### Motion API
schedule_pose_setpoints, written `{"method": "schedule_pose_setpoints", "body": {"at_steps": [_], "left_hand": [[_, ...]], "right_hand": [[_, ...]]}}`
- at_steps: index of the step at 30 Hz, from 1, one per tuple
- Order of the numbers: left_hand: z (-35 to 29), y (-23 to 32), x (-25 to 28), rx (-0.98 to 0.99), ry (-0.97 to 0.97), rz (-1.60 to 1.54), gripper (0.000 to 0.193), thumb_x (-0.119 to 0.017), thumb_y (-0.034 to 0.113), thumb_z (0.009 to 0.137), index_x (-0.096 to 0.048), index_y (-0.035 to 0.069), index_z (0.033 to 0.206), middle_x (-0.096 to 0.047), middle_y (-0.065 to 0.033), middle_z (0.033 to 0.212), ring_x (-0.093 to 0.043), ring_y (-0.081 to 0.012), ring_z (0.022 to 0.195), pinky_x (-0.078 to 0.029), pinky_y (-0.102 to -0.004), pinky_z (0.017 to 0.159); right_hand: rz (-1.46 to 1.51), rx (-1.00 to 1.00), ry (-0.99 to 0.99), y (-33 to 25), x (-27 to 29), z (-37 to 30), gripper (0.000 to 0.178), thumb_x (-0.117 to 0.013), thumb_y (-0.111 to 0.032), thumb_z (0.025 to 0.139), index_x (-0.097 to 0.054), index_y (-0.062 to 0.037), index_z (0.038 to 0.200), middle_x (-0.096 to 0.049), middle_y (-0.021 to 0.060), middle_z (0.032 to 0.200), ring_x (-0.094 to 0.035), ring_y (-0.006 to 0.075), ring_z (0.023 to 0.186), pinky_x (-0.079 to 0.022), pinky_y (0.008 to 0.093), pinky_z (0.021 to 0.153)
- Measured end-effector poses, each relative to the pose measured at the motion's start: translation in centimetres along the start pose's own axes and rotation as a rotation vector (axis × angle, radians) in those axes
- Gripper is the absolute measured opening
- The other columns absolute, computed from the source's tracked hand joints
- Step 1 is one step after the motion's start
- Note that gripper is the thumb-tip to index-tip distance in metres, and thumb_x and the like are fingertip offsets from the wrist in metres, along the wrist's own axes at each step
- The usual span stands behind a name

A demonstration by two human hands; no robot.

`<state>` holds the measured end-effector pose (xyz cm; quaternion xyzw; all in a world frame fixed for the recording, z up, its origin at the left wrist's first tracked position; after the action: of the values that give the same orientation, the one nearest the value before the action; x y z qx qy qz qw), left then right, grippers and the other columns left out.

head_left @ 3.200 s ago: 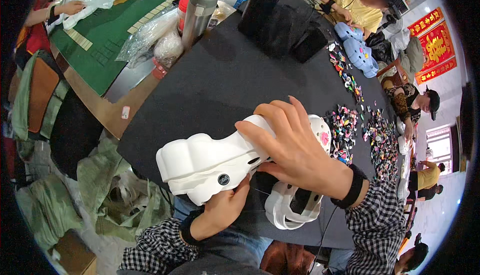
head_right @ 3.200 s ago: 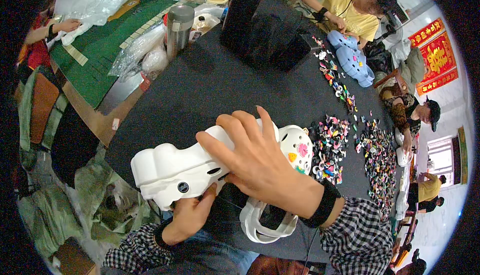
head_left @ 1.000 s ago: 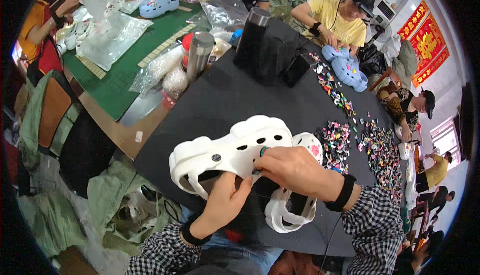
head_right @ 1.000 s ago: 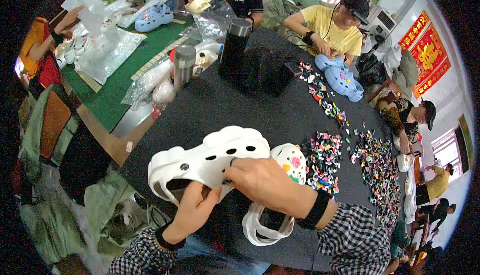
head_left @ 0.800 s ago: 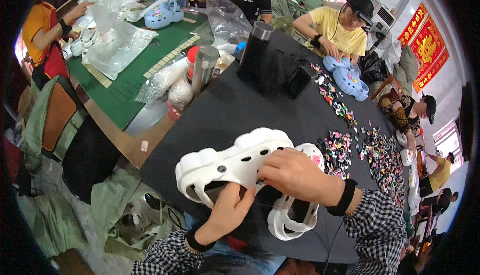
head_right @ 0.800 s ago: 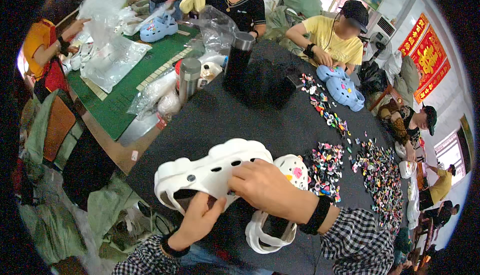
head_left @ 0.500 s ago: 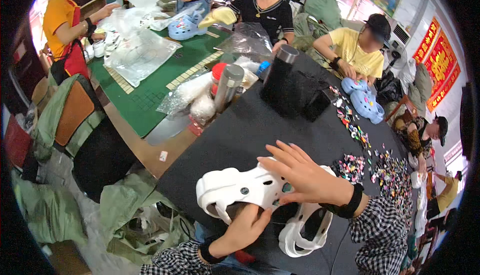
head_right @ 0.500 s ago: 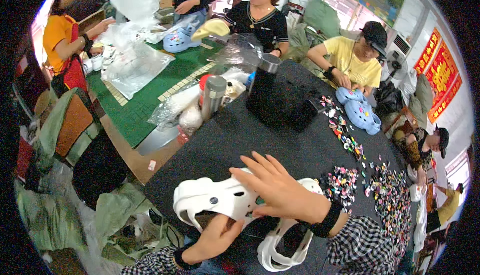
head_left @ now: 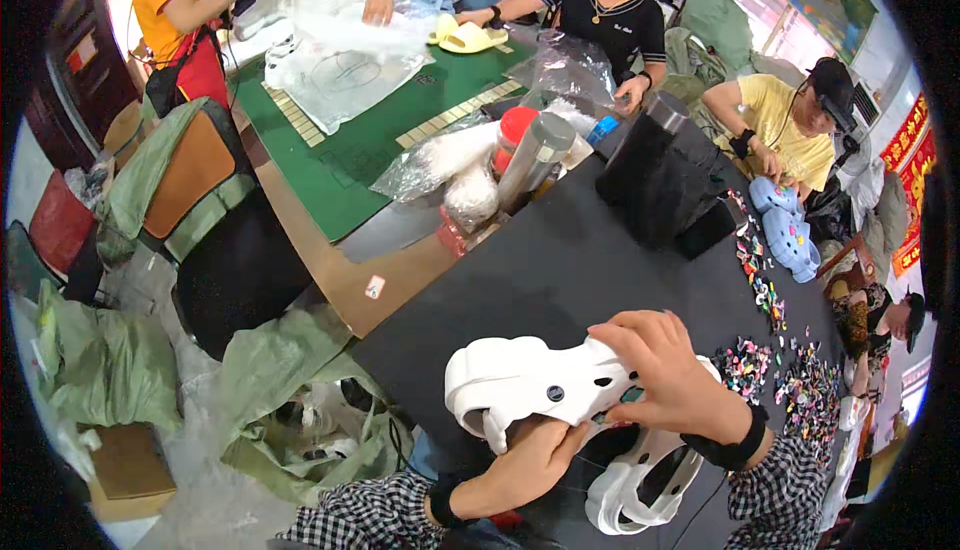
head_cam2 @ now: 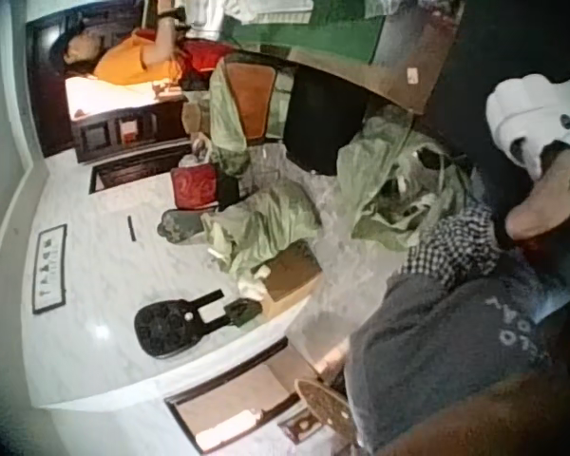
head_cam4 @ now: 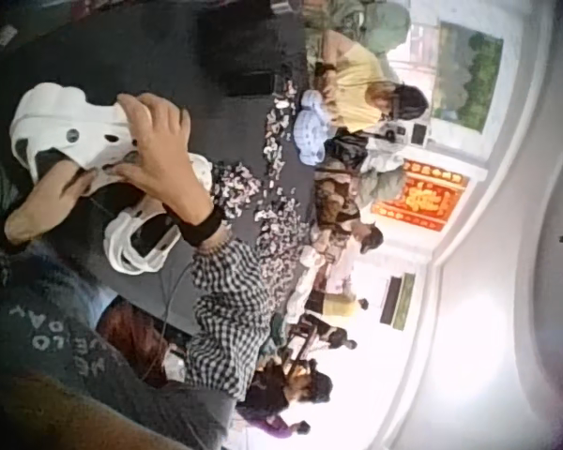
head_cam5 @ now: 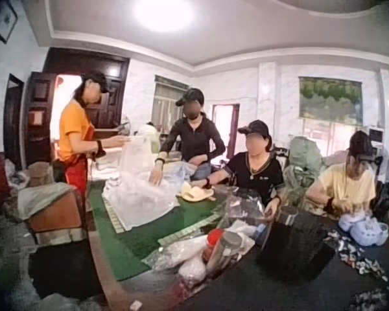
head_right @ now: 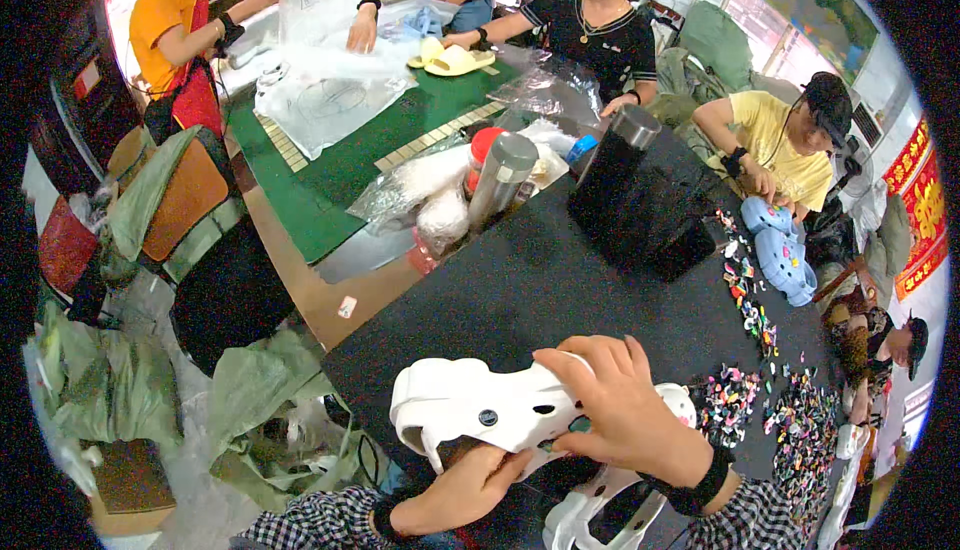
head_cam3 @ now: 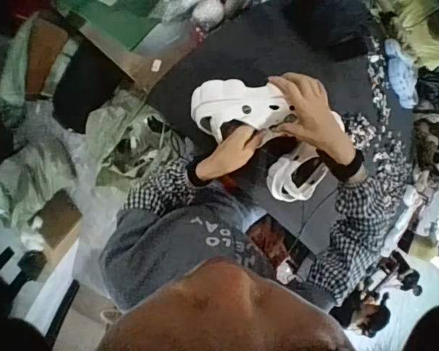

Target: Attaching decorative charms to the holes of foam clogs.

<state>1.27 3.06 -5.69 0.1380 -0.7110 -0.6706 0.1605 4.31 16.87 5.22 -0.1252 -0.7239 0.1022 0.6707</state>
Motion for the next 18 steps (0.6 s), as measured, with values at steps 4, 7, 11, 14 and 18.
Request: {"method": "schedule_pose_setpoints", "body": {"at_steps": [4,7,11,14,18], "left_hand": [[0.1,-0.8,-0.2,0.01,0.033,-0.042,0.027,-0.052,0.019,0.097,-0.057,-0.006,0.109,-0.063,-0.0252,0.095,-0.061,-0.041,0.087,-0.046,-0.046,0.076],[0.1,-0.3,0.0,-0.052,0.089,0.019,0.027,-0.052,0.017,0.097,-0.057,-0.006,0.111,-0.063,-0.0257,0.098,-0.06,-0.0417,0.092,-0.045,-0.0467,0.081],[0.5,-0.1,0.5,0.136,0.018,-0.027,0.03,-0.053,0.013,0.095,-0.056,-0.007,0.117,-0.061,-0.0268,0.108,-0.058,-0.0412,0.101,-0.041,-0.0468,0.092],[0.2,-0.6,0.6,-0.053,0.122,0.198,0.026,-0.053,0.006,0.095,-0.057,-0.007,0.118,-0.064,-0.0159,0.097,-0.06,-0.0203,0.082,-0.048,-0.0328,0.073],[0.5,-0.1,0.3,-0.051,0.111,0.11,0.026,-0.054,0.008,0.096,-0.058,-0.006,0.118,-0.064,-0.014,0.096,-0.059,-0.02,0.08,-0.047,-0.0335,0.075]], "right_hand": [[-0.001,-0.035,0.015,0.0,-0.4,0.2,0.083,-0.083,-0.022,0.059,-0.046,-0.0135,0.132,-0.048,0.0117,0.122,-0.044,0.034,0.119,-0.029,0.0589,0.101],[0.003,-0.075,0.026,0.2,-0.6,0.2,0.08,-0.081,-0.018,0.059,-0.047,-0.0128,0.131,-0.049,0.0124,0.122,-0.044,0.0347,0.118,-0.029,0.0582,0.102],[0.005,-0.091,0.104,-0.2,-0.4,0.2,0.078,-0.079,-0.009,0.058,-0.046,-0.0118,0.129,-0.047,0.0127,0.121,-0.044,0.0352,0.118,-0.029,0.0585,0.102],[-0.028,-0.109,0.126,-0.4,-0.9,0.1,0.079,-0.079,-0.007,0.057,-0.046,-0.0117,0.128,-0.046,0.0128,0.121,-0.043,0.0357,0.117,-0.028,0.0593,0.103],[-0.043,-0.15,0.134,-0.2,-1.7,-0.4,0.079,-0.079,-0.006,0.056,-0.045,-0.0117,0.128,-0.046,0.013,0.12,-0.043,0.0357,0.117,-0.029,0.0592,0.102]]}}
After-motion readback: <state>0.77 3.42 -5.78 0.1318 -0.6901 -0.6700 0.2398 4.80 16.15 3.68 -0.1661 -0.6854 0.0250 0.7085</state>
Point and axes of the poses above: each hand's wrist, its own z-axis towards the middle knuckle, its own x-axis out of the back of the hand, y = z × x, the point moved 5 cm from there along z, towards the middle knuckle
